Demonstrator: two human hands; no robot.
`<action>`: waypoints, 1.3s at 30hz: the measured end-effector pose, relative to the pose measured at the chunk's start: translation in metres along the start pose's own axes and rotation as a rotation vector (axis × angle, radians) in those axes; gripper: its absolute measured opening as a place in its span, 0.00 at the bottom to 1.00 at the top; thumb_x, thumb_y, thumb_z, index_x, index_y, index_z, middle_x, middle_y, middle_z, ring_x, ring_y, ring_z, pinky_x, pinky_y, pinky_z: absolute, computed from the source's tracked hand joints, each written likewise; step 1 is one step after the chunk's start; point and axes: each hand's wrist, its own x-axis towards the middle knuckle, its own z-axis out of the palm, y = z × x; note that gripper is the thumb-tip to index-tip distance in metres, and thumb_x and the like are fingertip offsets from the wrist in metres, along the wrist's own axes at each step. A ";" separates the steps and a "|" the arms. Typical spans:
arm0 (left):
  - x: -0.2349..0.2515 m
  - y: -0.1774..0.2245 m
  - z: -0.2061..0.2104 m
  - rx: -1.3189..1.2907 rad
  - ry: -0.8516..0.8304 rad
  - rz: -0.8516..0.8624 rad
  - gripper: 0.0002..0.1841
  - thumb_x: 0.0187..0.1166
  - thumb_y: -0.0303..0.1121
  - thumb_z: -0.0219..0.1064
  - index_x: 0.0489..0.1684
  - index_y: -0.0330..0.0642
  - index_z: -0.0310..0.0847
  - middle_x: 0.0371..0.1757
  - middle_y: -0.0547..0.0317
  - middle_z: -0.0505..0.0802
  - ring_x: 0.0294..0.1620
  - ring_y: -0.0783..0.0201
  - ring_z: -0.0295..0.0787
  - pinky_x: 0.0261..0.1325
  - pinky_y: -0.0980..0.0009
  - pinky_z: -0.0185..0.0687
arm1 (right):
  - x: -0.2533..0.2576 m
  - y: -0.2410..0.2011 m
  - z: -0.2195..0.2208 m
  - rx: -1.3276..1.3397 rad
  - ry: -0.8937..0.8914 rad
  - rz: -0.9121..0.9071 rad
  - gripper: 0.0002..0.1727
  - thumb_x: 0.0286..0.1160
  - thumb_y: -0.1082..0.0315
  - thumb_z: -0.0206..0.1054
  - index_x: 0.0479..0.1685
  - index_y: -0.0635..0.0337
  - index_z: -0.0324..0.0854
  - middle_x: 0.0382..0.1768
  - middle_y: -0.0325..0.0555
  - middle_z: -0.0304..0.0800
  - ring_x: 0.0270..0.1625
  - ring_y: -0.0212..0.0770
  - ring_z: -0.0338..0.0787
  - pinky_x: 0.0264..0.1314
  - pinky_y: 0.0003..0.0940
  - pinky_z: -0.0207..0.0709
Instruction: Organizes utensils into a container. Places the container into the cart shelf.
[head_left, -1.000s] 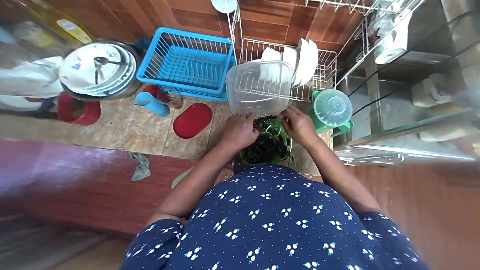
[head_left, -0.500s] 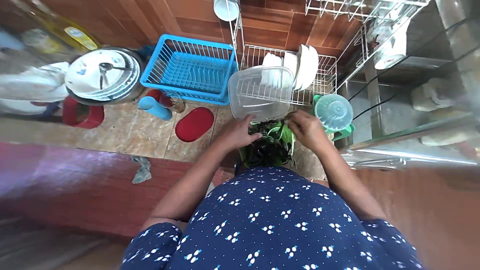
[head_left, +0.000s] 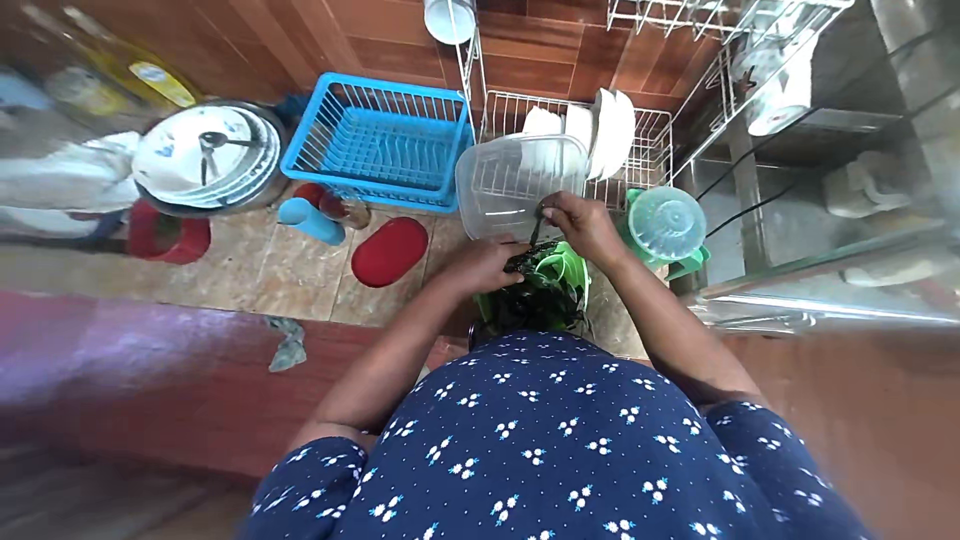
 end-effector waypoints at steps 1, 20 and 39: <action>-0.002 0.001 -0.001 -0.015 0.005 -0.018 0.32 0.74 0.42 0.77 0.80 0.50 0.76 0.73 0.48 0.85 0.69 0.47 0.85 0.68 0.42 0.81 | 0.000 0.004 0.006 -0.027 -0.056 0.017 0.13 0.88 0.64 0.61 0.56 0.60 0.88 0.45 0.52 0.95 0.47 0.47 0.95 0.58 0.50 0.87; -0.046 -0.006 0.035 -0.104 0.386 -0.115 0.21 0.77 0.33 0.73 0.68 0.39 0.79 0.69 0.41 0.85 0.67 0.46 0.86 0.67 0.48 0.85 | -0.006 -0.007 0.027 -0.256 -0.532 -0.094 0.27 0.77 0.58 0.73 0.77 0.44 0.80 0.71 0.47 0.87 0.74 0.57 0.83 0.75 0.64 0.71; -0.079 -0.010 0.058 0.055 0.608 0.142 0.05 0.76 0.27 0.66 0.36 0.40 0.90 0.73 0.40 0.83 0.78 0.43 0.77 0.79 0.50 0.75 | -0.015 -0.027 0.054 -0.567 -0.296 -0.517 0.12 0.82 0.72 0.59 0.48 0.54 0.90 0.62 0.52 0.89 0.63 0.57 0.87 0.68 0.56 0.77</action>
